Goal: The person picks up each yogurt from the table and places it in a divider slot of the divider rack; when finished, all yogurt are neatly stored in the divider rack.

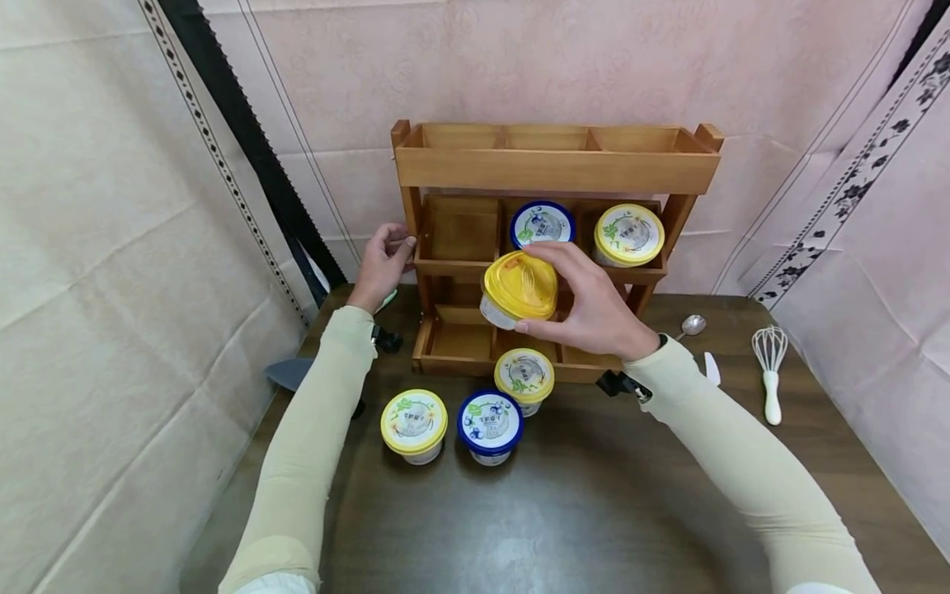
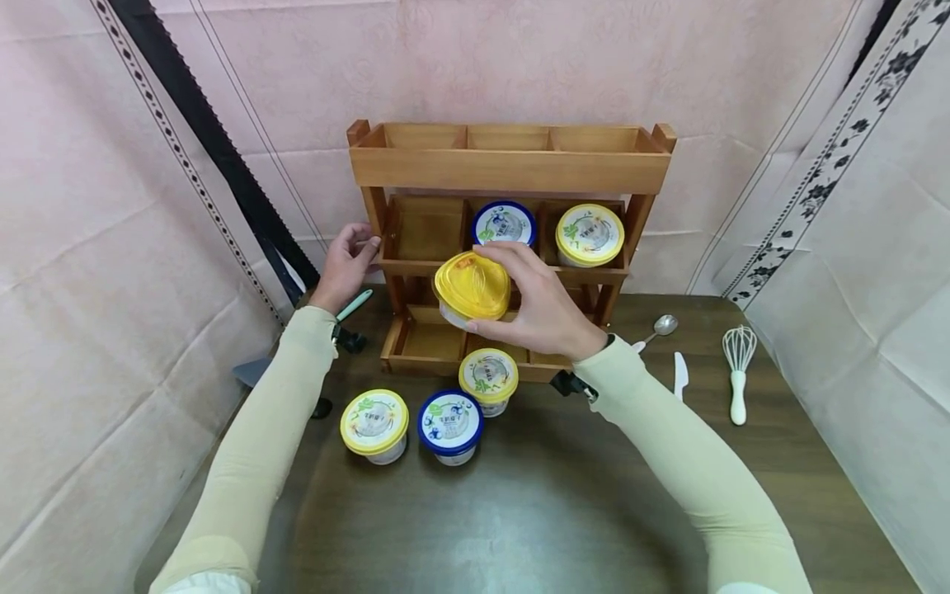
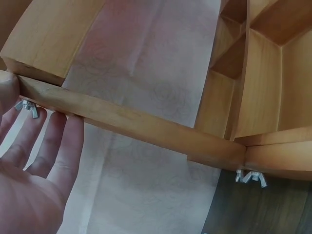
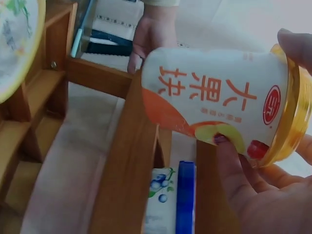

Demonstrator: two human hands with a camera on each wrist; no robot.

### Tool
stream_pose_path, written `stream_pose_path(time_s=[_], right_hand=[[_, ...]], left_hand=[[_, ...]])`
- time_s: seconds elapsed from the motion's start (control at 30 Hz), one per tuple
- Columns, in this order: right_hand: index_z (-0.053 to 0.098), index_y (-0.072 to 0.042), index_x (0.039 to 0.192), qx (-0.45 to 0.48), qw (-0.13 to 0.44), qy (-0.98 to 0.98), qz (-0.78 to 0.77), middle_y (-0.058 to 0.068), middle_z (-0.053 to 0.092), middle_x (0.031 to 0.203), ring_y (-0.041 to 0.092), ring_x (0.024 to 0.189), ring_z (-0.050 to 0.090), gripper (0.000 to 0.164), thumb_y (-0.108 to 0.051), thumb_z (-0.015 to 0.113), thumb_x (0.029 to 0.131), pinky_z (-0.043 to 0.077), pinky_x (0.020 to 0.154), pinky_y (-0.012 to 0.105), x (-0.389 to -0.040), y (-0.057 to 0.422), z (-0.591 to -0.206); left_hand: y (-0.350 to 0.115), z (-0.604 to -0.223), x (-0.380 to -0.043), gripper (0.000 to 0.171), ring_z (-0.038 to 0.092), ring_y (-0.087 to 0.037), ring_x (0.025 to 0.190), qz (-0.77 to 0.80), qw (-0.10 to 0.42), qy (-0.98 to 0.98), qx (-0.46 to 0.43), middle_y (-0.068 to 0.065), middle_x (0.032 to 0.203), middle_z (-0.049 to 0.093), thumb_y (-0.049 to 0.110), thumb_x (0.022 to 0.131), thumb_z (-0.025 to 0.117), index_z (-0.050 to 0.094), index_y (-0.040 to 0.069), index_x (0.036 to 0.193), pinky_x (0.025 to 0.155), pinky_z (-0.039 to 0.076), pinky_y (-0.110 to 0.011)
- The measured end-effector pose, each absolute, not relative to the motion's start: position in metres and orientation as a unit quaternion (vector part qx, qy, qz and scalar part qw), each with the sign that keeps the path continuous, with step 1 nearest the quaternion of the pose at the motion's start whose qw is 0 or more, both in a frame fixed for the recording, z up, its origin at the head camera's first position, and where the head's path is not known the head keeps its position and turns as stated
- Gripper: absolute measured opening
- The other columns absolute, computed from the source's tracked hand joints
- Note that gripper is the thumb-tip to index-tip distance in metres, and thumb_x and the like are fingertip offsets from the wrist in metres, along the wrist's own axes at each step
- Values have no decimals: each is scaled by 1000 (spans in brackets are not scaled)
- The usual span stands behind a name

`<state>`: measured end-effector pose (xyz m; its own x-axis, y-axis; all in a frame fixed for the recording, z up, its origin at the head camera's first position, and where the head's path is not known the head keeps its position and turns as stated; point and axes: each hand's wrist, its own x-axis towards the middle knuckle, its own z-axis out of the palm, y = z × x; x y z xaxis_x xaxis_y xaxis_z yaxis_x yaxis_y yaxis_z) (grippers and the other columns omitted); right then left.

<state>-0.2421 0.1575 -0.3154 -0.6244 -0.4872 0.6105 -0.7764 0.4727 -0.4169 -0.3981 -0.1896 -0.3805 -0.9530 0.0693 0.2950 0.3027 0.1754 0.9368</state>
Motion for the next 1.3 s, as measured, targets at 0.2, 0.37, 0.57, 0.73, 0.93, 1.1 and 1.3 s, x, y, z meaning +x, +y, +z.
stream_pose_path(time_s=[0.2, 0.37, 0.57, 0.73, 0.93, 1.1, 1.3], right_hand=[[44, -22, 147, 391, 244, -817, 346, 0, 42, 151, 17, 137, 43, 92, -41, 90, 70, 49, 105, 43, -256, 140, -307], [40, -21, 150, 384, 270, -815, 338, 1, 41, 152, 19, 138, 42, 95, -43, 89, 71, 52, 101, 42, -269, 129, -301], [38, -20, 151, 364, 298, -814, 339, 0, 43, 151, 17, 140, 40, 97, -49, 86, 71, 42, 112, 42, -287, 115, -300], [37, -21, 151, 358, 304, -811, 349, -1, 40, 153, 15, 141, 38, 96, -48, 86, 72, 42, 112, 39, -299, 105, -303], [40, -15, 149, 346, 316, -803, 369, 4, 41, 149, 17, 135, 42, 96, -45, 88, 72, 43, 111, 37, -310, 93, -307], [38, -17, 150, 311, 315, -820, 362, 8, 39, 145, 20, 131, 43, 97, -46, 87, 72, 44, 109, 36, -316, 82, -314], [36, -17, 152, 270, 282, -863, 321, 12, 41, 140, 22, 123, 47, 98, -49, 85, 74, 49, 103, 35, -321, 72, -312]], left_hand=[[-189, -370, -386, 33, 58, -25, 118, -631, 81, -764, -112, -9, 135, 53, 26, 102, 56, 51, 15, 133, 97, 53, -52], [-186, -363, -379, 32, 60, -25, 116, -635, 86, -758, -121, -10, 132, 54, 24, 102, 57, 52, 14, 131, 97, 53, -53], [-185, -363, -377, 30, 59, -24, 116, -628, 85, -764, -119, -8, 131, 53, 26, 102, 55, 51, 16, 131, 96, 54, -50], [-182, -364, -377, 31, 58, -25, 119, -621, 88, -770, -121, -9, 134, 51, 27, 103, 53, 48, 15, 131, 98, 52, -53], [-186, -382, -397, 36, 58, -24, 118, -622, 100, -767, -125, -5, 134, 50, 39, 99, 55, 48, 21, 130, 97, 53, -52], [-187, -386, -400, 37, 58, -24, 116, -619, 106, -769, -119, -4, 133, 51, 43, 98, 56, 49, 23, 129, 98, 52, -54], [-185, -384, -400, 37, 57, -24, 119, -622, 104, -767, -120, -5, 133, 51, 42, 99, 56, 48, 22, 129, 98, 52, -54]])
